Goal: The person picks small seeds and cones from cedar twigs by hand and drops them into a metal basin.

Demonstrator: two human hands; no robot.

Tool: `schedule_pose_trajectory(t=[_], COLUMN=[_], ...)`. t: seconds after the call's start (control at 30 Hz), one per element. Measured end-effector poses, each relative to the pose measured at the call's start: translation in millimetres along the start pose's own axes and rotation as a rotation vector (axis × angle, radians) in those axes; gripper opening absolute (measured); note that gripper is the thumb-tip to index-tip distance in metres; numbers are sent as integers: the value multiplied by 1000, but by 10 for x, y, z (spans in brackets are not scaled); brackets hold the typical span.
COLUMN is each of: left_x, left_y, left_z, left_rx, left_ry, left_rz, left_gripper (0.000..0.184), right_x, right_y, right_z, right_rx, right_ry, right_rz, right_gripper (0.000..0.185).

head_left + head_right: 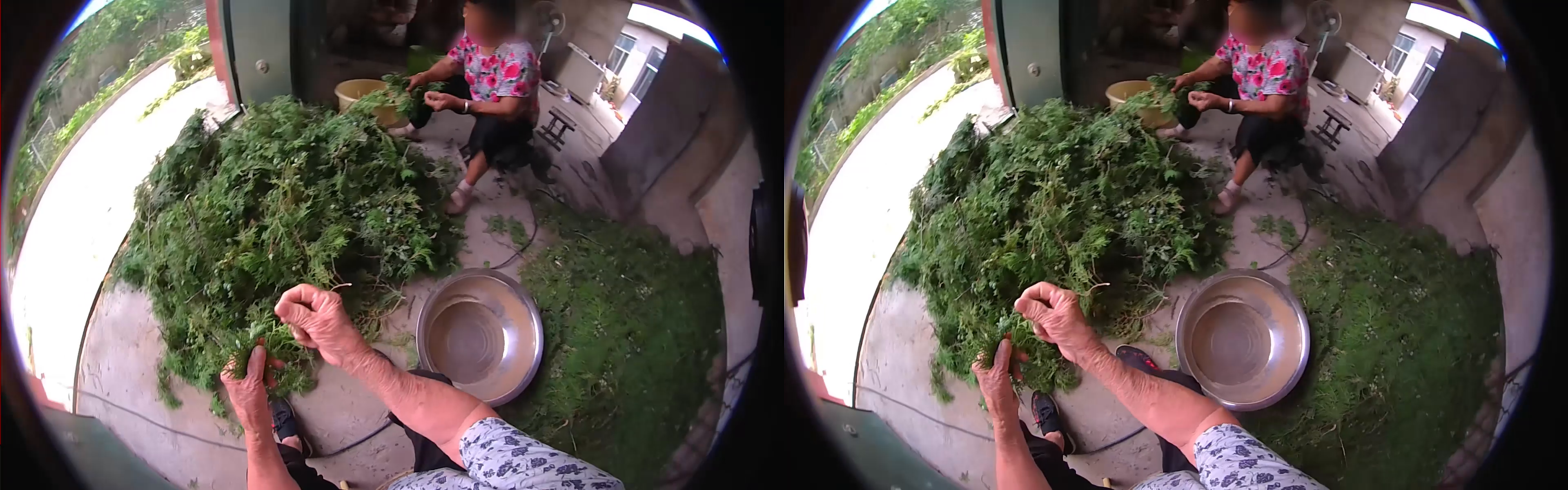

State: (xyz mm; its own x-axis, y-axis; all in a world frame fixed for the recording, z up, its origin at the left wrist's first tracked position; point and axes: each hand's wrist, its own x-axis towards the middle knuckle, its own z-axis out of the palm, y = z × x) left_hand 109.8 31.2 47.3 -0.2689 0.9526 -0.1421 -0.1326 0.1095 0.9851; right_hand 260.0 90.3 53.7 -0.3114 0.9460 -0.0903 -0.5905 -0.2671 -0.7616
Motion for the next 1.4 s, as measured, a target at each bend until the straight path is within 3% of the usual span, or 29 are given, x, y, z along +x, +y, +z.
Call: schedule_pose_trajectory(t=[0.13, 0.2, 0.33, 0.43, 0.53, 0.67, 0.77, 0.93, 1.07, 1.23, 1.4], left_x=[13, -15, -68, -79, -34, -37, -31, -22, 52, 12, -40], left_y=[-158, -242, -303, -313, -339, -296, -281, -269, -388, -278, -175], left_z=[107, 225, 372, 460, 466, 588, 617, 548, 487, 495, 539], left_rx=[-87, -131, -145, -211, -248, -270, -237, -283, -392, -298, -279], left_ry=[-25, -51, -47, -44, -121, -71, -64, 36, 6, -10, -17], left_rz=[10, -22, -60, -57, -76, -71, -32, -255, -220, -133, -159], left_gripper=[12, 12, 13, 12, 19, 21, 23, 14, 11, 11, 11], right_x=[-61, -137, -277, -331, -325, -395, -392, -367, -359, -313, -301], right_y=[6, -13, -95, -178, -139, -198, -194, -111, -131, -200, -85], right_z=[-39, -164, -293, -403, -485, -438, -427, -421, -387, -366, -361], right_rx=[-862, -907, -963, -1037, -831, -862, -918, -893, -986, -989, -1111], right_ry=[78, -6, 78, 68, 33, 106, 88, 74, 89, 87, -11], right_rz=[-616, -462, -513, -414, -351, -313, -396, -420, -461, -624, -451], right_gripper=[20, 26, 29, 29, 27, 20, 16, 17, 21, 30, 34])
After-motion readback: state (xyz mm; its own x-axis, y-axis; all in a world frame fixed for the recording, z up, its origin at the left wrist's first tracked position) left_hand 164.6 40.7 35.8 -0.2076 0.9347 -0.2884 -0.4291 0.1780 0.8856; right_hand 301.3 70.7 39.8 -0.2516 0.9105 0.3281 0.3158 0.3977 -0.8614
